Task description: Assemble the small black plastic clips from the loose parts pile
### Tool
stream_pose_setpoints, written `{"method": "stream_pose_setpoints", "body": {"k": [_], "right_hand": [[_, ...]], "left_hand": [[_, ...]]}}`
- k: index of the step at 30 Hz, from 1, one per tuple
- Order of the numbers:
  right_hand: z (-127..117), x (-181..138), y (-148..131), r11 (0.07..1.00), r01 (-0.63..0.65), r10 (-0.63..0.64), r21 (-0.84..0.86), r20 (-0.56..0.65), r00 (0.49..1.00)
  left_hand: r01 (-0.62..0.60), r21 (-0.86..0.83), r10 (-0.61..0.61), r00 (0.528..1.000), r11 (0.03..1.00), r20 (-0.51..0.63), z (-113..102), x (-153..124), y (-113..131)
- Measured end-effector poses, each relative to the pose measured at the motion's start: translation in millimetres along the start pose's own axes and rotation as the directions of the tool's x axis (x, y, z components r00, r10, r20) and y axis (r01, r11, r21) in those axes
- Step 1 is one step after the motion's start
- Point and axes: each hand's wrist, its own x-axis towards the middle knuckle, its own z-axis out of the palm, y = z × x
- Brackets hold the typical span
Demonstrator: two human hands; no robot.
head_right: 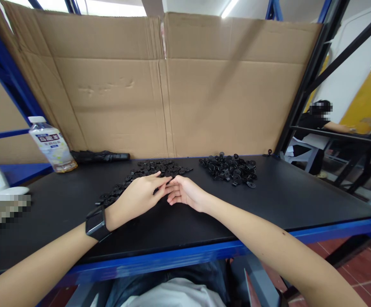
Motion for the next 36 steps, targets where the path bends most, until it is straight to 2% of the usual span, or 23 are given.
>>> {"method": "stream_pose_setpoints", "body": {"k": [6,9,14,18,20,26,36], "right_hand": [[2.6,0.9,0.1,1.0,-0.016,0.017,0.01,-0.094,0.995],[4.5,1.6,1.7,0.999,0.001,-0.006,-0.045,-0.105,0.994],[5.3,0.7,3.9,0.985,0.048,-0.059,-0.167,-0.059,0.997],[2.4,-0.8,1.9,0.995,0.003,-0.009,-0.1,-0.053,0.999],[0.3,-0.9,1.3,0.998,-0.014,0.012,-0.068,-0.028,1.0],[-1.1,-0.7,-0.1,0.997,-0.034,0.035,-0.069,0.012,0.999],[3.8,-3.5,-2.0,0.996,-0.051,0.049,-0.074,-0.034,0.998]], "left_hand": [[-0.173,0.111,0.173,0.985,0.979,0.005,0.9,1.8,2.1],[-0.23,0.182,0.231,0.973,0.956,0.016,-0.1,3.2,3.7],[-0.202,0.171,0.194,0.979,0.964,0.067,-4.0,2.1,3.0],[-0.075,0.125,0.071,0.997,0.989,0.04,-4.8,-0.5,4.0],[-0.061,0.117,0.057,0.998,0.991,0.041,-4.9,-0.8,4.9],[-0.118,0.161,0.113,0.993,0.98,0.039,-4.9,0.9,2.9],[-0.239,0.192,0.238,0.971,0.952,0.027,-2.7,0.0,-0.2]]}}
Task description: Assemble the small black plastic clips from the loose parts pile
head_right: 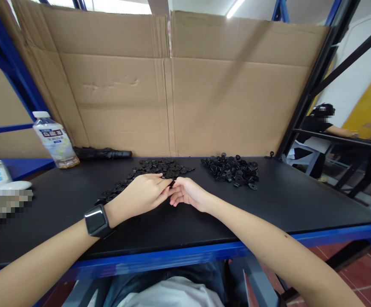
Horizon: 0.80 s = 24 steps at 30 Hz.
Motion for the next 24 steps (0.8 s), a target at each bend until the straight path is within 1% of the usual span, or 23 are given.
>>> {"method": "stream_pose_setpoints", "body": {"k": [6,9,18,24], "right_hand": [[1,-1,-1,1.0,-0.01,0.009,-0.03,-0.014,1.0],[3,-1,-3,1.0,-0.022,0.022,-0.018,-0.026,0.999],[5,1,-3,0.998,-0.062,0.062,0.006,-0.134,0.989],[4,3,-2,0.999,-0.052,0.054,0.016,-0.167,0.984]], "left_hand": [[-0.048,0.026,0.048,0.999,0.999,-0.019,5,0,-4],[-0.084,0.059,0.086,0.996,0.995,-0.027,7,0,-4],[-0.136,0.255,0.157,0.985,0.957,-0.065,19,1,6],[-0.134,0.287,0.157,0.986,0.949,-0.059,21,2,8]]}}
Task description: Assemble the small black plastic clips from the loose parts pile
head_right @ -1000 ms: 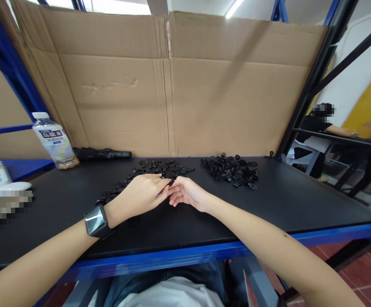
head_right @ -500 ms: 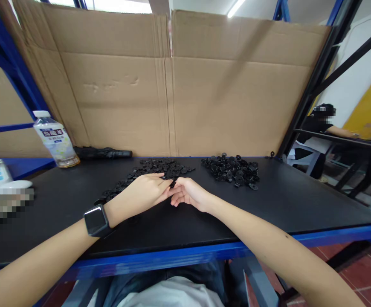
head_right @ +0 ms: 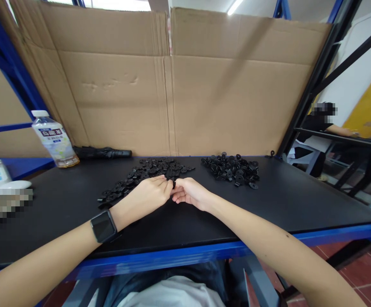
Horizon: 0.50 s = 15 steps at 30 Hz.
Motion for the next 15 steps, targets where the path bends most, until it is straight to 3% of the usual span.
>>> {"method": "stream_pose_setpoints", "body": {"k": [15], "right_hand": [[-3.4,1.7,1.1,0.997,0.045,-0.045,-0.068,0.008,0.999]], "left_hand": [[-0.047,0.081,0.052,0.997,0.996,-0.053,3.0,0.8,1.4]]}}
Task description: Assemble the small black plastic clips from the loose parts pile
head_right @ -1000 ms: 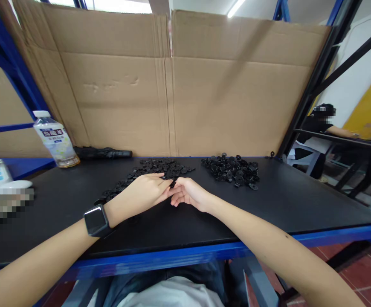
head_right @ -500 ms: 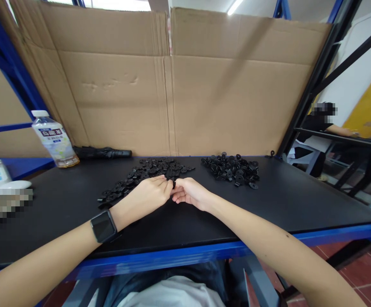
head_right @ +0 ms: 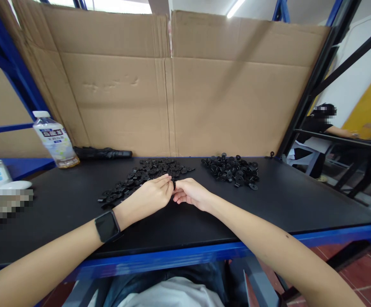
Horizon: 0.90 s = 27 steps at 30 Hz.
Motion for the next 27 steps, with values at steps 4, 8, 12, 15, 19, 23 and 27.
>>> {"method": "stream_pose_setpoints", "body": {"k": [4,8,12,15,19,23,27], "right_hand": [[1.1,-0.4,-0.7,1.0,-0.008,0.008,-0.014,-0.003,1.0],[2.9,-1.0,0.2,0.999,0.012,-0.013,-0.03,-0.015,1.0],[4.0,-1.7,1.0,0.999,0.028,-0.029,-0.043,-0.02,0.999],[4.0,-1.8,1.0,0.998,0.031,-0.032,-0.046,-0.02,0.999],[3.9,-1.6,1.5,0.998,0.039,-0.04,-0.055,-0.02,0.999],[3.5,-0.8,3.9,0.996,0.064,-0.066,-0.064,-0.029,0.997],[2.6,0.7,5.9,0.993,0.082,-0.085,-0.086,-0.038,0.996]], "left_hand": [[0.002,-0.005,-0.002,1.0,1.0,-0.004,-0.3,0.0,0.3],[-0.001,-0.03,0.001,1.0,1.0,0.003,-0.5,0.1,0.2],[0.0,-0.054,0.0,1.0,0.999,0.007,-1.6,1.0,-0.1],[0.008,-0.057,-0.007,1.0,0.998,0.019,-1.8,1.5,0.3],[0.013,-0.067,-0.011,0.999,0.998,0.036,-1.7,1.3,0.7],[0.025,-0.08,-0.022,0.999,0.997,0.04,-3.7,2.3,0.5],[0.023,-0.044,-0.02,0.998,0.999,0.065,-6.2,4.2,1.0]]}}
